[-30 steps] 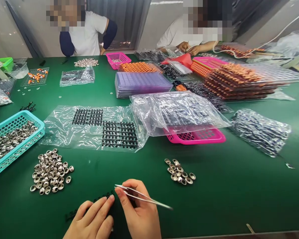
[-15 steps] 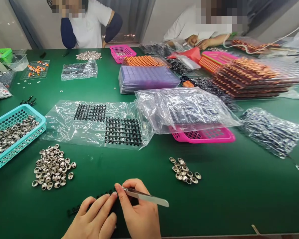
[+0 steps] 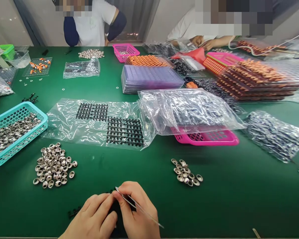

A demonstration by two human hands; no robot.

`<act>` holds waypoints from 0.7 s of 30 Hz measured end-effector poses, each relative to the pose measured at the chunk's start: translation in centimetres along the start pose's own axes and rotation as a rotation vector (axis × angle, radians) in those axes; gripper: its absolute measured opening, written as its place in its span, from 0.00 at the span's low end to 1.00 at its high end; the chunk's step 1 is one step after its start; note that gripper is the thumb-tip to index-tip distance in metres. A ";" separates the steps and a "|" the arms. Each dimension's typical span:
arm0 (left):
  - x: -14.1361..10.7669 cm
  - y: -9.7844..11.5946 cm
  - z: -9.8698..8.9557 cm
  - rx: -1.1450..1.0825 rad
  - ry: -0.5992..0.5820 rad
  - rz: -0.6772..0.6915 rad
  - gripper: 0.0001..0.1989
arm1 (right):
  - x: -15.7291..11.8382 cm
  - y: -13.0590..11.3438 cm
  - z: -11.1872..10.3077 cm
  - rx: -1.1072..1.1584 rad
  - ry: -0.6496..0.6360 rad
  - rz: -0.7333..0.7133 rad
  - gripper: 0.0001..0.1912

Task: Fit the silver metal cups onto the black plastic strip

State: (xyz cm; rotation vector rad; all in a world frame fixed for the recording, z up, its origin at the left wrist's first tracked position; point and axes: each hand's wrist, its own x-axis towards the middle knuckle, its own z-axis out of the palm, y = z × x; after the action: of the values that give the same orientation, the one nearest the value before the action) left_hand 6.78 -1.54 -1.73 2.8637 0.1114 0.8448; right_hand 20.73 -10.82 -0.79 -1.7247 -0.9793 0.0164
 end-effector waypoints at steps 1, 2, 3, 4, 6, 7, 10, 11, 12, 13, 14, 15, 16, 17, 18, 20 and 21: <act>0.0 0.0 0.1 -0.021 -0.001 -0.005 0.15 | 0.0 0.0 -0.1 0.011 -0.011 -0.026 0.07; -0.1 0.0 0.1 -0.043 -0.005 -0.010 0.14 | -0.1 0.0 -0.1 0.017 -0.024 -0.047 0.06; -0.1 0.0 0.2 -0.062 -0.012 -0.016 0.13 | -0.1 0.0 -0.1 0.021 -0.035 -0.060 0.06; -0.2 -0.1 0.2 -0.077 -0.024 -0.018 0.13 | -0.1 0.0 -0.1 0.028 -0.044 -0.070 0.07; -0.3 -0.1 0.2 -0.096 -0.056 -0.016 0.11 | 0.0 0.1 -0.1 0.056 -0.053 -0.078 0.07; -0.4 -0.1 0.2 -0.101 -0.071 -0.016 0.11 | 0.0 0.1 -0.1 0.081 -0.061 -0.077 0.07; -0.4 -0.2 0.0 -0.126 -0.084 -0.015 0.11 | 0.1 0.4 0.0 0.178 -0.070 0.001 0.06; -0.4 -0.2 -0.1 -0.131 -0.077 -0.013 0.11 | 0.1 0.5 0.0 0.202 -0.057 0.043 0.06; -0.3 -0.3 -0.2 -0.135 -0.067 -0.013 0.11 | 0.1 0.6 -0.1 0.216 -0.037 0.087 0.07; -0.1 -0.4 -0.3 -0.142 -0.054 -0.016 0.11 | 0.1 0.8 -0.1 0.223 -0.016 0.126 0.08; 0.1 -0.5 -0.5 -0.150 -0.041 -0.020 0.11 | 0.1 0.9 -0.2 0.225 0.000 0.158 0.08; 0.3 -0.7 -0.7 -0.157 -0.028 -0.026 0.11 | 0.1 1.0 -0.2 0.224 0.010 0.183 0.08; 0.5 -0.8 -0.9 -0.162 -0.013 -0.036 0.11 | 0.2 1.0 -0.3 0.224 0.015 0.209 0.09; 0.8 -1.0 -1.2 -0.167 0.003 -0.049 0.11 | 0.2 1.0 -0.3 0.225 0.020 0.231 0.09; 1.0 -1.2 -1.6 -0.175 0.024 -0.063 0.11 | 0.3 0.9 -0.3 0.226 0.027 0.247 0.09; 1.2 -1.5 -2.4 -0.233 0.087 -0.115 0.10 | 0.2 0.7 -0.3 0.238 0.058 0.275 0.11; 1.2 -1.6 -2.8 -0.290 0.120 -0.163 0.09 | 0.0 0.6 -0.3 0.251 0.066 0.288 0.11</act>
State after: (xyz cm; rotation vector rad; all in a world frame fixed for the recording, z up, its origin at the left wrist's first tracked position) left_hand 6.20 0.52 1.00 2.4974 0.2145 0.9156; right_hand 21.23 -11.06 -1.10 -1.6085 -0.6439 0.2568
